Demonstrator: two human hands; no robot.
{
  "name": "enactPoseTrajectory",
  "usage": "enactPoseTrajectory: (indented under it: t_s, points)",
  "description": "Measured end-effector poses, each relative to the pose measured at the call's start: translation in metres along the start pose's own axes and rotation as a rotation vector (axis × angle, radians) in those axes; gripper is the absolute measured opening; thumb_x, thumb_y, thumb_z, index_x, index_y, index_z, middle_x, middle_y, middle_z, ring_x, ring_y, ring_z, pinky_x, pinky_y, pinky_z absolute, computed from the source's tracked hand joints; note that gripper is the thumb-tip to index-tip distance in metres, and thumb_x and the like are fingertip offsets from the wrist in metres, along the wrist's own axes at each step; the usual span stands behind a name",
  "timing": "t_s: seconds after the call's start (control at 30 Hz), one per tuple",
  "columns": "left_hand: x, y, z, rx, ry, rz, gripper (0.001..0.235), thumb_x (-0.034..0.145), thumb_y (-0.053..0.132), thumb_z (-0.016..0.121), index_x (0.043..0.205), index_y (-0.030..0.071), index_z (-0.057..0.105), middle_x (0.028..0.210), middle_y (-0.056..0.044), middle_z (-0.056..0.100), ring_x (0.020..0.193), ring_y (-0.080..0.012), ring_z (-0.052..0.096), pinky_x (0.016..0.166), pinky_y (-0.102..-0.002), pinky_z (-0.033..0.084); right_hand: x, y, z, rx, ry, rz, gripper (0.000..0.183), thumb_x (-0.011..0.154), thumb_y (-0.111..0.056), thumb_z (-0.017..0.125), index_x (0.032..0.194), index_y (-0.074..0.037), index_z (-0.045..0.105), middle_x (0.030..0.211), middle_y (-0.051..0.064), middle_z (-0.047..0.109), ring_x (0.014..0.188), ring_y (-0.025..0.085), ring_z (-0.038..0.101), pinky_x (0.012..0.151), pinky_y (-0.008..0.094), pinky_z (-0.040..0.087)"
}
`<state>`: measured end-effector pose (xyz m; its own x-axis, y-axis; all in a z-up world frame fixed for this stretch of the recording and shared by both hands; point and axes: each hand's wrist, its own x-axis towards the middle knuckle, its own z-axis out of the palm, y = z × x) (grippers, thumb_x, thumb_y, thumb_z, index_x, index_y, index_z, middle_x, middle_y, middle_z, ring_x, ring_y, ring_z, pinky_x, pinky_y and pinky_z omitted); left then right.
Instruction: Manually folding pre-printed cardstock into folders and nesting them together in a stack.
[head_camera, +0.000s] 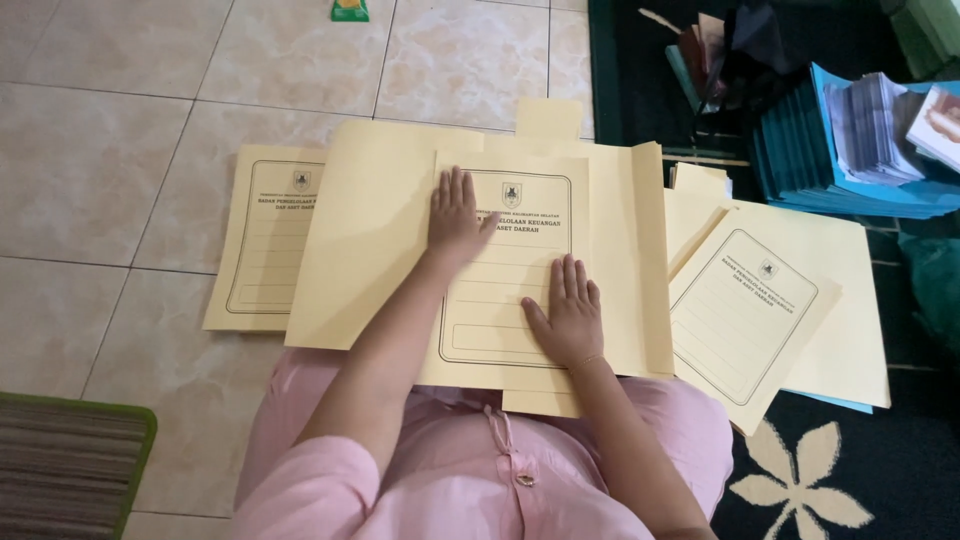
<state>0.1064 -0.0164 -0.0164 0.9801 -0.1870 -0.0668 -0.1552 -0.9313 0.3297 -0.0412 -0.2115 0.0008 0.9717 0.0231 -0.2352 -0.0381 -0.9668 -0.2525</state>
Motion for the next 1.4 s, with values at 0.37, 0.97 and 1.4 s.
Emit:
enactPoseTrajectory:
  t_s: [0.37, 0.97, 1.4]
  points:
    - [-0.166, 0.021, -0.012, -0.070, -0.220, 0.104, 0.088, 0.101, 0.057, 0.034, 0.157, -0.009, 0.020, 0.165, -0.033, 0.014, 0.155, -0.0443, 0.007, 0.123, -0.053, 0.011, 0.000, 0.000, 0.004, -0.010, 0.010, -0.001, 0.089, 0.099, -0.067, 0.027, 0.163, -0.005, 0.022, 0.171, 0.017, 0.016, 0.159, 0.030, 0.011, 0.125, 0.044, 0.011]
    - [-0.103, 0.017, -0.014, 0.006, -0.091, 0.038, 0.082, 0.102, 0.054, 0.039, 0.158, -0.003, 0.023, 0.167, -0.026, 0.017, 0.157, -0.0380, 0.010, 0.126, -0.049, 0.013, -0.003, -0.003, -0.003, 0.032, -0.008, 0.014, 0.087, 0.100, -0.065, 0.028, 0.163, -0.006, 0.021, 0.172, 0.015, 0.014, 0.159, 0.028, 0.009, 0.126, 0.043, 0.010]
    - [-0.134, 0.012, -0.003, 0.028, -0.135, 0.102, 0.084, 0.101, 0.055, 0.033, 0.158, -0.006, 0.022, 0.166, -0.029, 0.016, 0.156, -0.0411, 0.009, 0.125, -0.051, 0.012, 0.081, -0.001, -0.007, -0.055, 0.055, -0.017, 0.084, 0.103, -0.061, 0.026, 0.163, -0.003, 0.020, 0.170, 0.021, 0.014, 0.158, 0.033, 0.010, 0.126, 0.048, 0.014]
